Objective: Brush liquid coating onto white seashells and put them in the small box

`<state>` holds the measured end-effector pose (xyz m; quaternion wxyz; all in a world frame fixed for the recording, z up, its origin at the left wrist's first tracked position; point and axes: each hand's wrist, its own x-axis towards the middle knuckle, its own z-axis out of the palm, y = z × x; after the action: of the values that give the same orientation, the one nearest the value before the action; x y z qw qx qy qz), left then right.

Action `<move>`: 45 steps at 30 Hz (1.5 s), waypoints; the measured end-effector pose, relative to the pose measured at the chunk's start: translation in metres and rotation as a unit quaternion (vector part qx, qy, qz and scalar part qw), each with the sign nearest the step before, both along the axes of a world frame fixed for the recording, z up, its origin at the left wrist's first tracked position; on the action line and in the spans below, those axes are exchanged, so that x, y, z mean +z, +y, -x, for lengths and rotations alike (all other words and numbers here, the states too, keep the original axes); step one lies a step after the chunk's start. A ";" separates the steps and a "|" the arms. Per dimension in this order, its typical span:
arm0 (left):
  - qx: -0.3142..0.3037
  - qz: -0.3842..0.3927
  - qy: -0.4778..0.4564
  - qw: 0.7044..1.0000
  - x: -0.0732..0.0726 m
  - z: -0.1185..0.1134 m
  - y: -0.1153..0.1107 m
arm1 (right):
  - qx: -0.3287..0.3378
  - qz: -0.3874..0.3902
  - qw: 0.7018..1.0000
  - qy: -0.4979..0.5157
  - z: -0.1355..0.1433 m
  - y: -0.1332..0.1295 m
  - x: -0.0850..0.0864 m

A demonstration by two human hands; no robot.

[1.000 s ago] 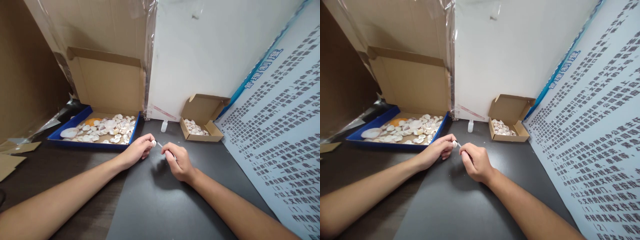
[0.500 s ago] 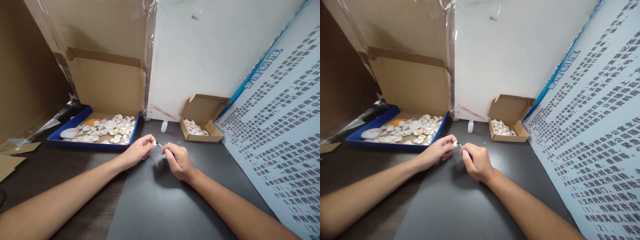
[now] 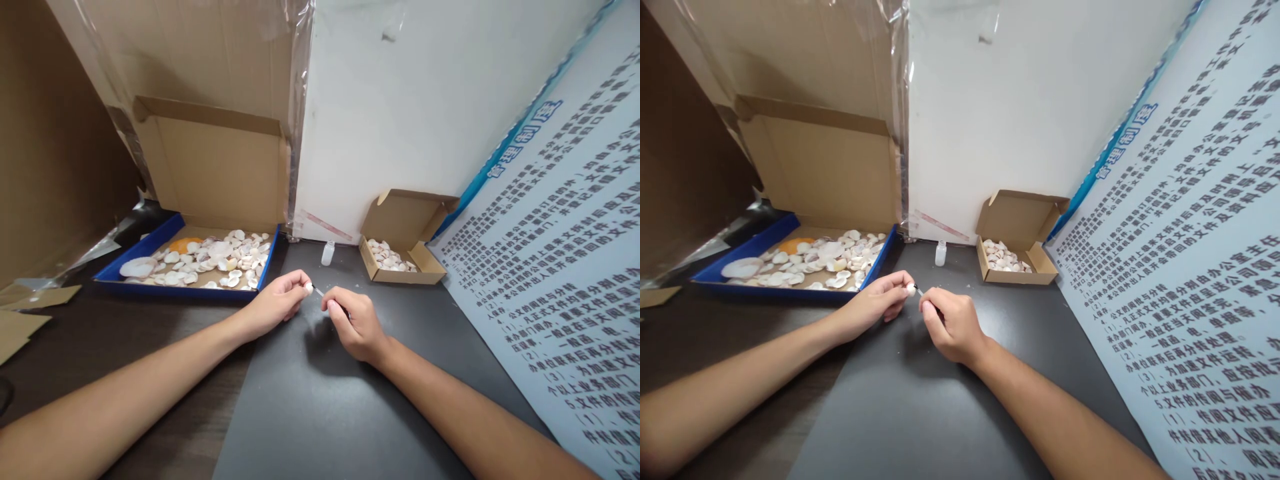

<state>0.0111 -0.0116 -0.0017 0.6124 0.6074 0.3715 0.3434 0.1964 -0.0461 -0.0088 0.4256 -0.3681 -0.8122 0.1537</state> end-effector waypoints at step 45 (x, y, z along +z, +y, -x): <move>0.009 0.004 0.002 1.000 0.002 0.000 -0.001 | 0.035 -0.023 0.999 -0.003 -0.001 -0.001 0.002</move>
<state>0.0112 -0.0129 0.0002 0.6109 0.6020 0.3801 0.3462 0.1969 -0.0467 -0.0064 0.4259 -0.3301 -0.8292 0.1484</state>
